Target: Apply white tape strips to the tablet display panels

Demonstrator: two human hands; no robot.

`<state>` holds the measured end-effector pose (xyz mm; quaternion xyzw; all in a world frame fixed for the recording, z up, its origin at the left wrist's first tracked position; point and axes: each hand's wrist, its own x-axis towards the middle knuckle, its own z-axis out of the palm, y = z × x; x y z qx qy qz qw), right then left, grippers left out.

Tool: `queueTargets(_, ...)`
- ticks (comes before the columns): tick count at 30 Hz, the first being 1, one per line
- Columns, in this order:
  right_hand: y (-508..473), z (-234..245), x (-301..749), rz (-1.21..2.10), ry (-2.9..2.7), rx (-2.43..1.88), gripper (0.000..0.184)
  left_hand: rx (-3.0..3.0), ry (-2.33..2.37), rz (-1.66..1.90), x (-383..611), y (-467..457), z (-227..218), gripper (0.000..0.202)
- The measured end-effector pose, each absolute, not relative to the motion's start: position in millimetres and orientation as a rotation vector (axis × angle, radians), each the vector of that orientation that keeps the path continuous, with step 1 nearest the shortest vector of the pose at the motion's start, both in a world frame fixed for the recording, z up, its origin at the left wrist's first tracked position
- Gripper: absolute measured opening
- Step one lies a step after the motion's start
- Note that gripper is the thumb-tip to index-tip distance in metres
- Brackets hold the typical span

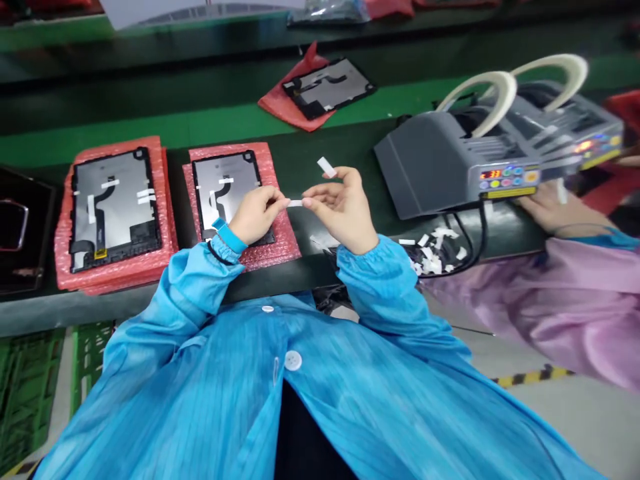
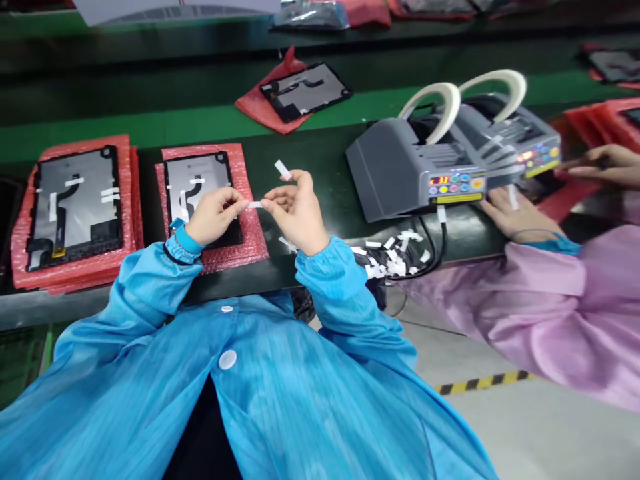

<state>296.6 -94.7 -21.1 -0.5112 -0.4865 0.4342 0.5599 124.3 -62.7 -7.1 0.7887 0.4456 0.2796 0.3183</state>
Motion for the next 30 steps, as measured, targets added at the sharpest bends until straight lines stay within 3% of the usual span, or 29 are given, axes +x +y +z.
queueTargets(10, -65, -40, 276, 1.120, -1.189, -1.176, 0.058, 2.030, 1.268, 0.753, 105, -50, -21, 0.019)
queueTargets(19, -17, -78, 252, 1.017, -1.273, -1.351, 0.045, 2.120, 1.782, 0.480, 104, -30, -39, 0.013)
queueTargets(30, -10, -89, 253, 1.026, -1.346, -1.385, 0.045, 2.136, 1.822, 0.477, 104, -29, -50, 0.014)
